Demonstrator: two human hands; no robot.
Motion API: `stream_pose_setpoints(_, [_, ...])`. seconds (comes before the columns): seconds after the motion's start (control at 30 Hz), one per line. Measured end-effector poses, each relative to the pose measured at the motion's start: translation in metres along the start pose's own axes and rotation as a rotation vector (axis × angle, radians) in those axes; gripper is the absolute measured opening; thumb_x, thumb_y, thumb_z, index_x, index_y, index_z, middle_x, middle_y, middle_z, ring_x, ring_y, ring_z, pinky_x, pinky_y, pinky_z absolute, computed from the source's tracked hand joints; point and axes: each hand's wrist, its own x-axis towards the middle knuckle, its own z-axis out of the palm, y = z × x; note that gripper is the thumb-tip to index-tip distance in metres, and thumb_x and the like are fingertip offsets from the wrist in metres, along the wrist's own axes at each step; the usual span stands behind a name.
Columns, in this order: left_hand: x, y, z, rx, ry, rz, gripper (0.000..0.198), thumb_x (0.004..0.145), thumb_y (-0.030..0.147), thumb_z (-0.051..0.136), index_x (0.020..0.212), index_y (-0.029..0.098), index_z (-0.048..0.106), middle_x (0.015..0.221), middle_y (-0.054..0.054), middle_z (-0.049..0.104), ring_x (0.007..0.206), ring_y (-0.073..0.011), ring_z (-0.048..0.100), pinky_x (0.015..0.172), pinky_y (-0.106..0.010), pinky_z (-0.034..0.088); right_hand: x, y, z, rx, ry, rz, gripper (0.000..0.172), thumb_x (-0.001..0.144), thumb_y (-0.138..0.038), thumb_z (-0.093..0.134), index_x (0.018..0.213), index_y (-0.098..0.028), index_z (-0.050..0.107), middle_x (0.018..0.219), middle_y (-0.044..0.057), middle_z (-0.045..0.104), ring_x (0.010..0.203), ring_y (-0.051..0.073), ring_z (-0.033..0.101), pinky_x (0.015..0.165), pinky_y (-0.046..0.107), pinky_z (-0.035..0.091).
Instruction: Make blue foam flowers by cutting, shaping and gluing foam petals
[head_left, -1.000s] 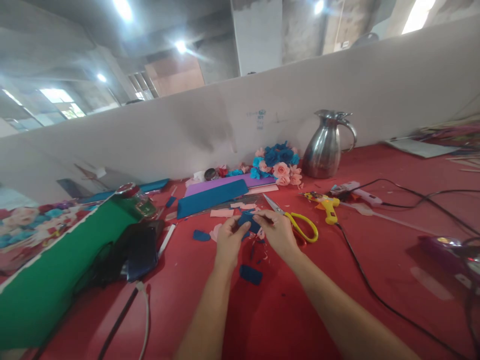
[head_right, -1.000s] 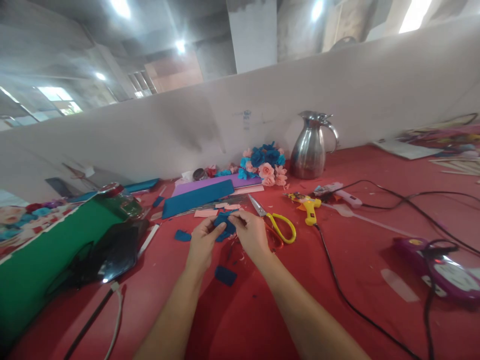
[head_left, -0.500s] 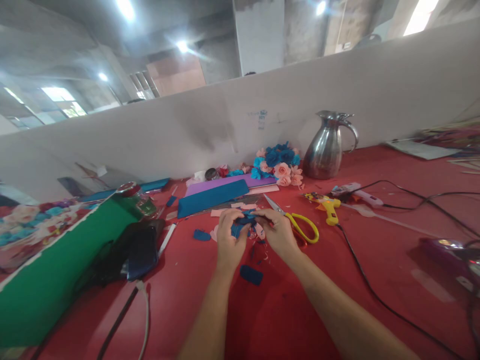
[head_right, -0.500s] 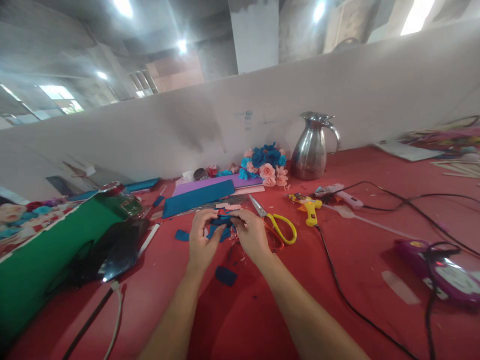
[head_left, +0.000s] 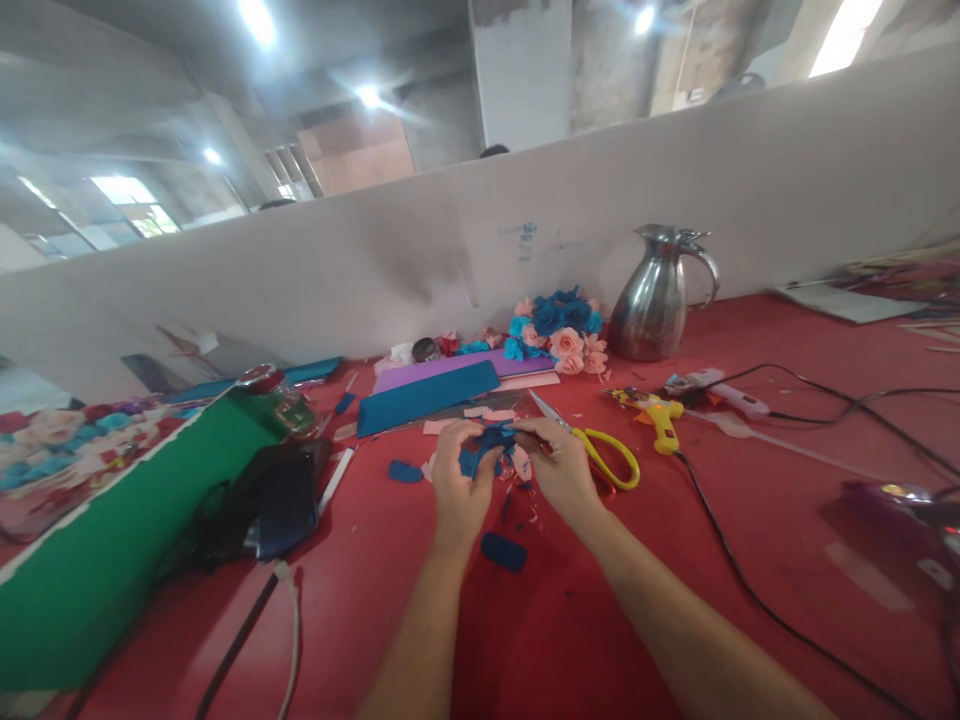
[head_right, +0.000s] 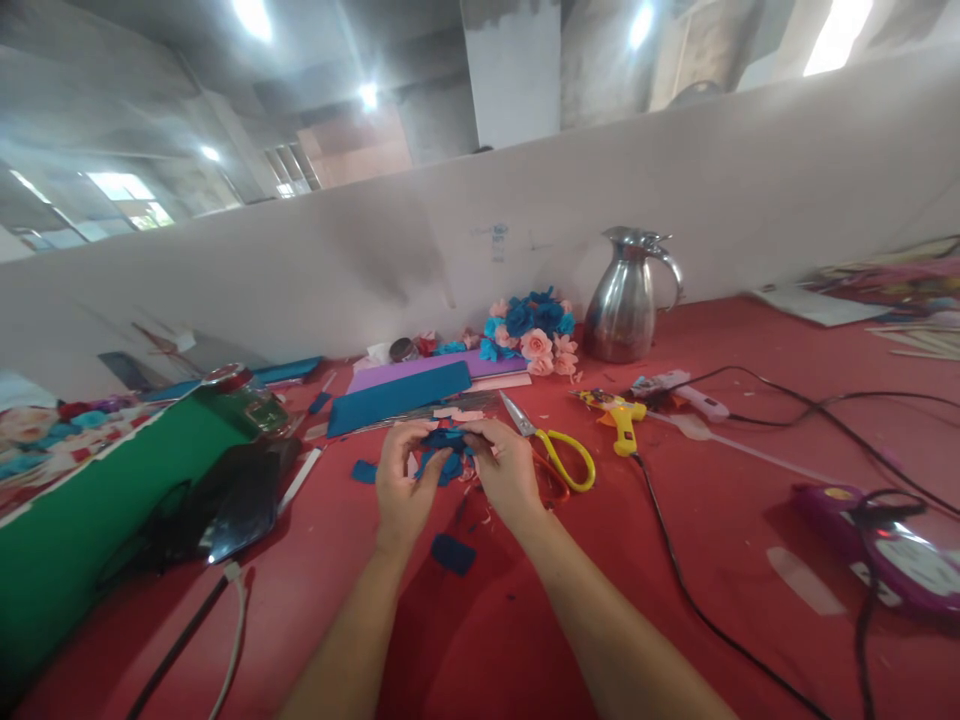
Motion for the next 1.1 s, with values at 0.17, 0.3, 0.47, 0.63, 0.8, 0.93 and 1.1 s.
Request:
stream_pose_setpoints(0.17, [-0.001,0.000,0.006,-0.217,-0.050,-0.293,0.032,0.067,0.024,0.075,0.098,0.022,0.064,0.098,-0.005,0.066,0.093,-0.0188,0.061,0.083,-0.029,0.046,-0.005,-0.001,0.005,0.021,-0.046,0.001,0.019,0.083,-0.021,0.056,0.090,-0.025,0.073,0.091,0.004,0.073,0.085,0.020,0.066,0.079,0.032,0.050])
stream_pose_setpoints(0.3, [-0.001,-0.012,0.004,-0.322,-0.017,-0.396,0.018,0.063,0.023,0.077,0.078,0.019,0.068,0.077,0.000,0.066,0.075,-0.0138,0.060,0.072,-0.025,0.047,-0.008,-0.005,0.009,-0.029,-0.063,-0.059,0.021,0.083,-0.018,0.054,0.091,-0.023,0.073,0.088,0.004,0.073,0.082,0.019,0.067,0.077,0.031,0.051])
stream_pose_setpoints(0.47, [0.001,-0.018,0.003,-0.501,-0.017,-0.490,0.022,0.058,0.022,0.080,0.076,0.019,0.067,0.069,0.003,0.063,0.064,-0.0104,0.056,0.064,-0.022,0.046,-0.009,-0.008,0.009,-0.087,-0.063,-0.129,0.019,0.083,-0.016,0.057,0.092,-0.023,0.072,0.088,0.004,0.073,0.083,0.019,0.067,0.076,0.031,0.052])
stream_pose_setpoints(0.63, [-0.002,-0.010,0.009,-0.463,0.043,-0.545,0.026,0.059,0.024,0.081,0.080,0.018,0.066,0.077,0.001,0.064,0.070,-0.0102,0.057,0.065,-0.021,0.044,-0.009,-0.005,0.000,-0.321,0.074,-0.284,0.023,0.087,-0.014,0.051,0.097,-0.022,0.070,0.092,0.006,0.071,0.085,0.019,0.065,0.080,0.034,0.053])
stream_pose_setpoints(0.8, [-0.006,-0.002,0.019,-0.630,-0.025,-0.704,0.025,0.060,0.032,0.081,0.072,0.014,0.068,0.070,-0.002,0.066,0.064,-0.0103,0.057,0.064,-0.023,0.044,-0.010,-0.003,-0.004,-0.658,-0.028,-0.559,0.027,0.089,-0.011,0.047,0.105,-0.015,0.069,0.097,0.011,0.068,0.087,0.022,0.060,0.082,0.037,0.051])
stream_pose_setpoints(0.93, [-0.004,-0.004,0.020,-0.758,0.078,-0.786,0.022,0.058,0.025,0.082,0.068,0.015,0.066,0.067,0.000,0.066,0.060,-0.0094,0.058,0.061,-0.022,0.043,-0.013,-0.004,0.002,-0.763,-0.125,-0.577,0.029,0.090,-0.011,0.046,0.108,-0.015,0.067,0.101,0.012,0.067,0.092,0.023,0.057,0.084,0.037,0.050])
stream_pose_setpoints(1.1, [0.006,-0.016,0.007,-0.845,0.210,-0.899,0.012,0.068,0.012,0.074,0.067,0.014,0.062,0.064,0.000,0.065,0.060,-0.0107,0.061,0.066,-0.025,0.049,-0.003,-0.010,-0.011,-0.820,-0.206,-0.323,0.025,0.088,-0.015,0.049,0.105,-0.021,0.067,0.104,0.008,0.066,0.098,0.022,0.057,0.090,0.035,0.045])
